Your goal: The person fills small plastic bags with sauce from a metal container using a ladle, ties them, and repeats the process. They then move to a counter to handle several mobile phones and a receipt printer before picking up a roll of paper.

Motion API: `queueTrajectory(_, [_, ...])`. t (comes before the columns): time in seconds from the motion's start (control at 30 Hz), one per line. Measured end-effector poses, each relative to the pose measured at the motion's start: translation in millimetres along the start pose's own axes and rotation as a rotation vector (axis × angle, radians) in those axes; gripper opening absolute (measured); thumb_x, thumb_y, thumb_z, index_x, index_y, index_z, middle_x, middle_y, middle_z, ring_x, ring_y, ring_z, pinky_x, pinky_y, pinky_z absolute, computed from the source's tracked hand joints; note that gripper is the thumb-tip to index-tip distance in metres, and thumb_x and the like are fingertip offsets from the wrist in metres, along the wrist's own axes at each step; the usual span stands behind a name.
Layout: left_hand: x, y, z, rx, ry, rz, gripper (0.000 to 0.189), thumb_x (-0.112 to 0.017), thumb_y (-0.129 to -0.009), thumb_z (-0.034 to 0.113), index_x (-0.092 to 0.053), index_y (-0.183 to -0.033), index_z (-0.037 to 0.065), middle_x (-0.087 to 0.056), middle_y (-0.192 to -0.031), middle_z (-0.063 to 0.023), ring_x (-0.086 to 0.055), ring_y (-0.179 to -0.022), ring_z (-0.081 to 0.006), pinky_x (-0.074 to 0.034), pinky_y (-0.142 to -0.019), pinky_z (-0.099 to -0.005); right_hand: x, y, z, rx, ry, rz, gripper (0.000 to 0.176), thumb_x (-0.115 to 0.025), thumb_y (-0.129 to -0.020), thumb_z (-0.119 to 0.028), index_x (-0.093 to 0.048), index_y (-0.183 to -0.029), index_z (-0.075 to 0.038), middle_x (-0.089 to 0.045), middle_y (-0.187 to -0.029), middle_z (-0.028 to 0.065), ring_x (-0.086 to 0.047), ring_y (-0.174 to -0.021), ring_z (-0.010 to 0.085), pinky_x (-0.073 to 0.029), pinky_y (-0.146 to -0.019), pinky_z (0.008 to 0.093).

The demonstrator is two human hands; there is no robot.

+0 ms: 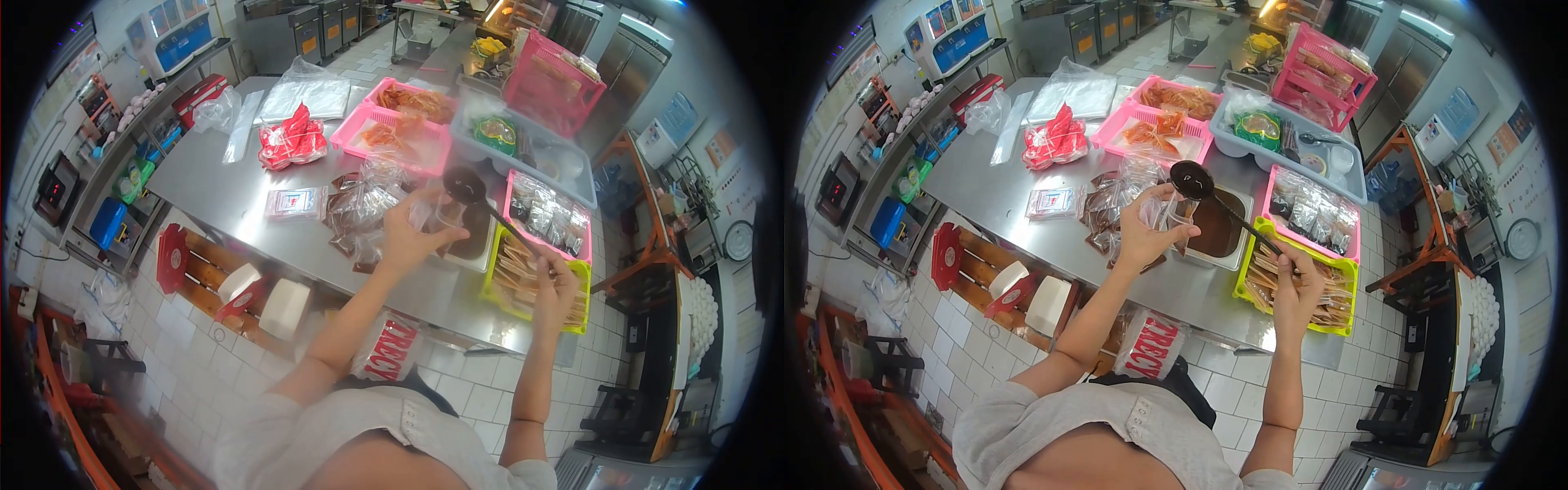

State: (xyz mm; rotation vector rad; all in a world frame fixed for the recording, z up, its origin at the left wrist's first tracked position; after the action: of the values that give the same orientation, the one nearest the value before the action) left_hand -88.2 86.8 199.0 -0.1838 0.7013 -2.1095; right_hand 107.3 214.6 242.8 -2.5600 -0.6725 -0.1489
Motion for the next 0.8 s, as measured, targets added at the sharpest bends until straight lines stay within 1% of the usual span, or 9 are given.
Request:
queueTrajectory(0.13, [1.9, 6.0, -8.7, 0.001, -0.074, -0.012, 0.062, -0.083, -0.058, 0.011, -0.053, -0.11, -0.003, -0.062, -0.096, -0.009, -0.058, -0.087, -0.0122, -0.047, -0.078, -0.0263, 1.4, -10.5, 38.4, -0.103, -0.071, -0.017, 0.018, -0.053, -0.085, -0.005, -0.063, -0.098, 0.0, -0.061, -0.078, 0.0055, -0.055, -0.075, 0.008, -0.041, -0.065, 0.0207])
queueTrajectory(0.23, [3.1, 18.9, -19.0, 0.049, -0.005, 0.023, 0.064, -0.084, -0.057, 0.012, -0.053, -0.112, -0.003, -0.062, -0.098, -0.0097, -0.059, -0.088, -0.0139, -0.047, -0.08, -0.0285, -8.0, -11.9, 78.9, -0.126, 0.194, -0.048, 0.018, -0.056, -0.083, -0.009, -0.065, -0.097, -0.003, -0.061, -0.074, 0.0052, -0.057, -0.07, 0.0133, -0.041, -0.062, 0.0236])
queueTrajectory(0.3, [5.7, 26.8, -21.8, -0.006, -0.11, 0.063, 0.066, -0.084, -0.055, 0.024, -0.056, -0.109, -0.002, -0.064, -0.097, -0.0109, -0.06, -0.092, -0.016, -0.046, -0.084, -0.0301, -21.6, -3.5, 95.1, 0.096, 0.572, -0.073, 0.023, -0.059, -0.078, -0.011, -0.064, -0.101, -0.009, -0.062, -0.084, 0.0056, -0.057, -0.077, 0.0213, -0.041, -0.072, 0.033])
queueTrajectory(0.37, [5.8, 39.3, -18.7, -0.016, -0.149, 0.022, 0.066, -0.084, -0.056, 0.018, -0.054, -0.111, -0.003, -0.063, -0.097, -0.0113, -0.059, -0.092, -0.0162, -0.045, -0.084, -0.0307, -53.4, 20.3, 75.1, 0.241, 0.975, -0.122, 0.03, -0.06, -0.074, -0.011, -0.062, -0.104, -0.012, -0.059, -0.099, 0.0058, -0.053, -0.094, 0.0267, -0.034, -0.083, 0.0423])
queueTrajectory(0.43, [2.4, 50.3, -11.1, 0.032, -0.223, -0.017, 0.067, -0.084, -0.056, 0.013, -0.053, -0.112, -0.004, -0.062, -0.095, -0.0114, -0.057, -0.091, -0.0157, -0.044, -0.085, -0.0303, -91.9, 53.8, 34.1, 0.371, 0.484, -0.193, 0.035, -0.06, -0.073, -0.011, -0.058, -0.108, -0.012, -0.055, -0.11, 0.0055, -0.048, -0.105, 0.0242, -0.028, -0.087, 0.0458])
queueTrajectory(0.57, [8.0, 72.4, -12.5, 0.076, -0.184, 0.021, 0.066, -0.084, -0.056, 0.015, -0.054, -0.112, -0.003, -0.063, -0.094, -0.009, -0.057, -0.09, -0.0149, -0.044, -0.084, -0.0293, -106.9, 74.9, 31.5, 0.403, 0.408, -0.021, 0.031, -0.065, -0.072, -0.014, -0.061, -0.102, -0.008, -0.06, -0.1, 0.0073, -0.052, -0.097, 0.0251, -0.03, -0.086, 0.0404])
queueTrajectory(0.67, [22.4, 80.7, -10.5, 0.055, -0.02, 0.119, 0.049, -0.078, -0.066, 0.013, -0.057, -0.107, -0.003, -0.063, -0.092, -0.0074, -0.057, -0.086, -0.0138, -0.045, -0.081, -0.0273, -106.9, 72.9, 22.8, 0.329, 0.118, -0.044, 0.018, -0.064, -0.075, -0.008, -0.065, -0.093, -0.005, -0.063, -0.085, 0.0082, -0.058, -0.083, 0.0226, -0.039, -0.079, 0.0332])
queueTrajectory(0.73, [37.7, 86.2, -18.7, 0.344, 0.111, 0.215, 0.028, -0.068, -0.076, 0.009, -0.059, -0.1, -0.002, -0.063, -0.089, -0.006, -0.057, -0.082, -0.0127, -0.045, -0.077, -0.0256, -107.3, 71.9, 18.1, 0.209, -0.009, -0.123, 0.015, -0.063, -0.076, -0.005, -0.065, -0.09, -0.003, -0.064, -0.08, 0.0083, -0.059, -0.076, 0.0206, -0.042, -0.073, 0.03])
queueTrajectory(0.8, [47.5, 86.3, -3.1, 0.291, -0.011, 0.208, 0.011, -0.061, -0.081, 0.005, -0.061, -0.09, -0.002, -0.063, -0.084, -0.006, -0.057, -0.079, -0.0117, -0.044, -0.073, -0.024, -109.5, 73.2, 20.6, 0.091, -0.129, -0.206, 0.011, -0.062, -0.077, -0.001, -0.066, -0.088, -0.001, -0.064, -0.074, 0.0084, -0.06, -0.07, 0.0186, -0.044, -0.067, 0.0268])
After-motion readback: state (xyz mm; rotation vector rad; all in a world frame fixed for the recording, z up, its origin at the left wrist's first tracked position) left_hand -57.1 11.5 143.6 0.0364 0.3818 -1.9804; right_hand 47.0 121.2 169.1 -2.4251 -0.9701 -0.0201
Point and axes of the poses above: each hand's wrist, its own y-axis away from the middle knuckle, its own x-axis out of the back of the hand, z = x × y, the point moved 6 cm from there along -y, towards the middle knuckle
